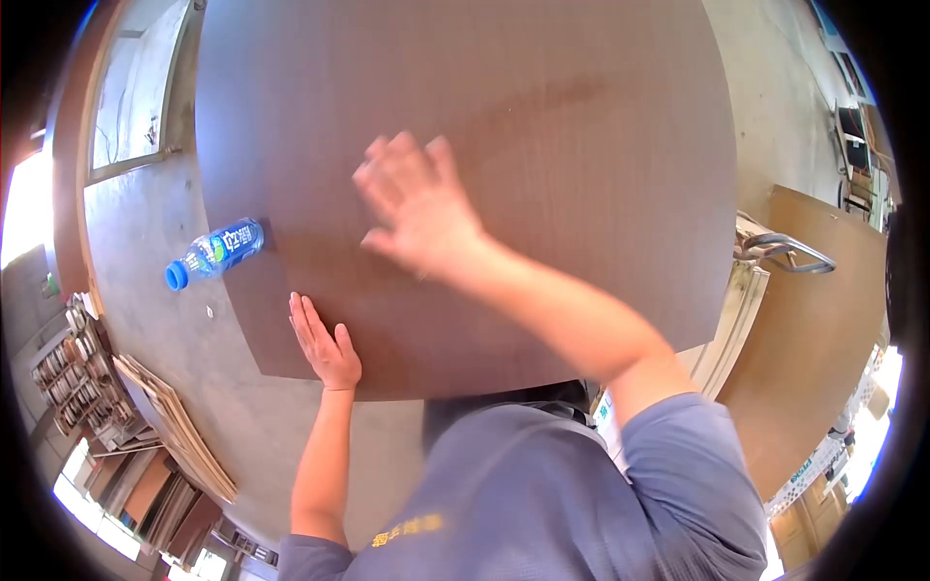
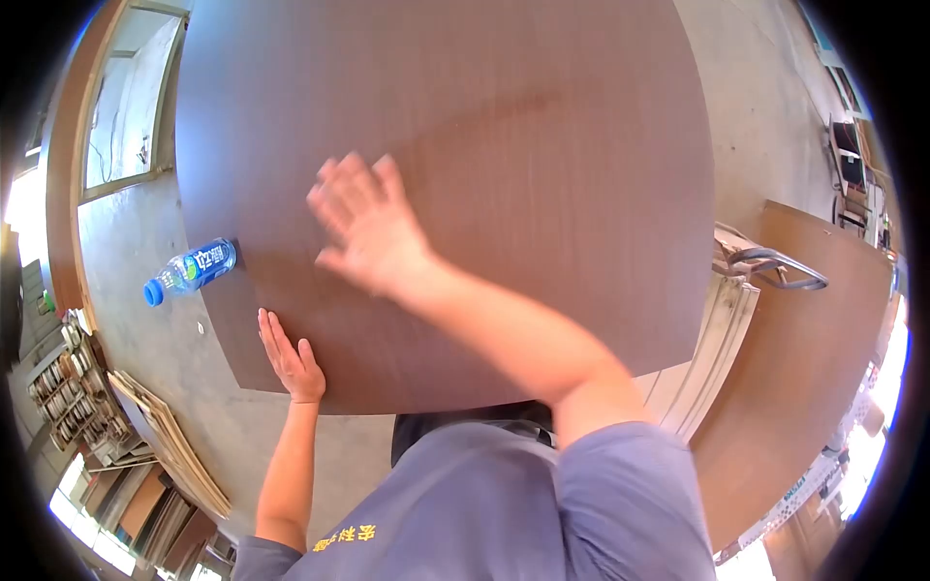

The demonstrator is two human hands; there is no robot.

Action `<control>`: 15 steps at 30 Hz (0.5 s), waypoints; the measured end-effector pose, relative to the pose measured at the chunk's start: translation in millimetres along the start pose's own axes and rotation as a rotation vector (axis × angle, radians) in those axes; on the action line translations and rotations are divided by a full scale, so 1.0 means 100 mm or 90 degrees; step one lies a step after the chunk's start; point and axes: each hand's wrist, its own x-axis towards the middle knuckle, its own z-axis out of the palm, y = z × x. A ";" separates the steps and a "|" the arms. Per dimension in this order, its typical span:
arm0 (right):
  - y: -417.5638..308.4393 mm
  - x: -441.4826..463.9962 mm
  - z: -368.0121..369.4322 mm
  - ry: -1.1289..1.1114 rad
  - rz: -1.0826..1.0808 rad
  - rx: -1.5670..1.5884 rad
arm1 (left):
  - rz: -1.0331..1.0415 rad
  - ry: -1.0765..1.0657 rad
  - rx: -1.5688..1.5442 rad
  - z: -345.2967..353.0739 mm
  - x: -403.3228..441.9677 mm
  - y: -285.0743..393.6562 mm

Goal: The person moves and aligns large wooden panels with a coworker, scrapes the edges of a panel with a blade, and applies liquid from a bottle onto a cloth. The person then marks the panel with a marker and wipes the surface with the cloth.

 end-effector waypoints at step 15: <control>2.26 0.75 -0.77 0.007 0.274 -0.184 | -0.012 0.016 -0.020 0.00 0.03 -0.01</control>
